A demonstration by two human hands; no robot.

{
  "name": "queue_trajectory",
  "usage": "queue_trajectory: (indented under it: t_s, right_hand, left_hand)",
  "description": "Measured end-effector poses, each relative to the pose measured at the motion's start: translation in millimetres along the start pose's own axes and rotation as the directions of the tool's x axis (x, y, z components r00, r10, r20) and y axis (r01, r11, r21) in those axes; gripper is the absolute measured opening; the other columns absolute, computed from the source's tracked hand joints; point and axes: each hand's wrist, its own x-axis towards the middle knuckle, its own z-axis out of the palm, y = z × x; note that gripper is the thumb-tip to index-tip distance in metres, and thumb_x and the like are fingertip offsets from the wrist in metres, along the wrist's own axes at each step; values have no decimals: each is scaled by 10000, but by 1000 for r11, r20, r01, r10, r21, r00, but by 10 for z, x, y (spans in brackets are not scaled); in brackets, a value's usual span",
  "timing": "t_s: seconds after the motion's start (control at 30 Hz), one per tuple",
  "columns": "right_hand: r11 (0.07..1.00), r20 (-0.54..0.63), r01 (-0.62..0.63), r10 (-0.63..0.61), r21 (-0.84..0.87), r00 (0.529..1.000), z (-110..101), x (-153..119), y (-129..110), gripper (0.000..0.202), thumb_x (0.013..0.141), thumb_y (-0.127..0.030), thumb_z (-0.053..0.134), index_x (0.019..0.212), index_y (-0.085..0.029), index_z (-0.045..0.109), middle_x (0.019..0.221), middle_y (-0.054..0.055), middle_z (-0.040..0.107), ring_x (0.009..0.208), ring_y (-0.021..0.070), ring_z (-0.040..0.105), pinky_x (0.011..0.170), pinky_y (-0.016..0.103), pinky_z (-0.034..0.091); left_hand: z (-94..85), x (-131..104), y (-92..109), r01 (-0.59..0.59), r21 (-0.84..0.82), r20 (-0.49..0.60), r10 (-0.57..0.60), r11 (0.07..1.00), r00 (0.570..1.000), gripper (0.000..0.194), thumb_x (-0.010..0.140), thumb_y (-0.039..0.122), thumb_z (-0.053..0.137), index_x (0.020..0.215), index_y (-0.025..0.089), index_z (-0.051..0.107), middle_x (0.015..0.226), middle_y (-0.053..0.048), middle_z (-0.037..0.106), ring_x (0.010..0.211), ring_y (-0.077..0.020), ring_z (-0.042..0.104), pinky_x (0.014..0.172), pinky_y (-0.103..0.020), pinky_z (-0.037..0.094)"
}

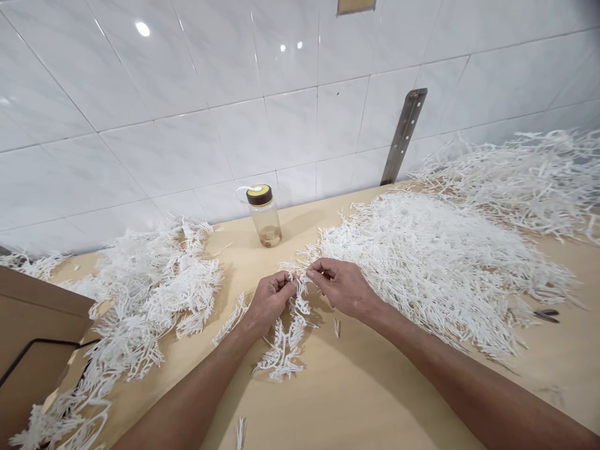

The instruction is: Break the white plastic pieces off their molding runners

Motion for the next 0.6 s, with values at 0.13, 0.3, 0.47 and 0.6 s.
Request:
queue_trajectory:
  t_s: [0.13, 0.3, 0.47, 0.6]
  right_hand:
    - [997, 11, -52, 51, 54, 999, -9, -13, -34, 252, 888, -375, 530, 789, -191, 671, 590, -20, 595, 472, 111, 496, 490, 240, 417]
    - [976, 33, -103, 98, 193, 995, -23, -20, -3, 304, 905, -457, 534, 796, -188, 624, 532, -48, 509, 397, 95, 473, 411, 222, 396]
    - [959, 63, -103, 90, 263, 994, -58, -14, -17, 319, 902, -460, 543, 990, -175, 655, 670, -4, 601, 477, 106, 533, 409, 215, 430]
    - [981, 119, -88, 68, 172, 991, -49, -14, -17, 294, 837, -352, 616, 1069, -177, 666, 805, 30, 665, 560, 108, 561, 466, 217, 456]
  left_hand:
    - [2, 10, -13, -8, -8, -19, 7, 1000, 1000, 328, 737, 457, 716, 769, 151, 600, 550, 48, 484, 416, -40, 342, 396, -177, 229]
    - [26, -9, -28, -70, 81, -29, 73, 994, 997, 329, 768, 472, 688, 748, 159, 587, 566, 42, 490, 463, -59, 379, 428, -184, 287]
    - [54, -25, -14, -135, 140, -52, 144, 981, 988, 364, 789, 485, 671, 679, 167, 533, 571, 47, 439, 525, -74, 381, 487, -194, 330]
    - [54, -25, -4, -113, 111, -94, 124, 987, 988, 358, 794, 505, 657, 722, 165, 571, 577, 41, 463, 513, -77, 390, 476, -196, 335]
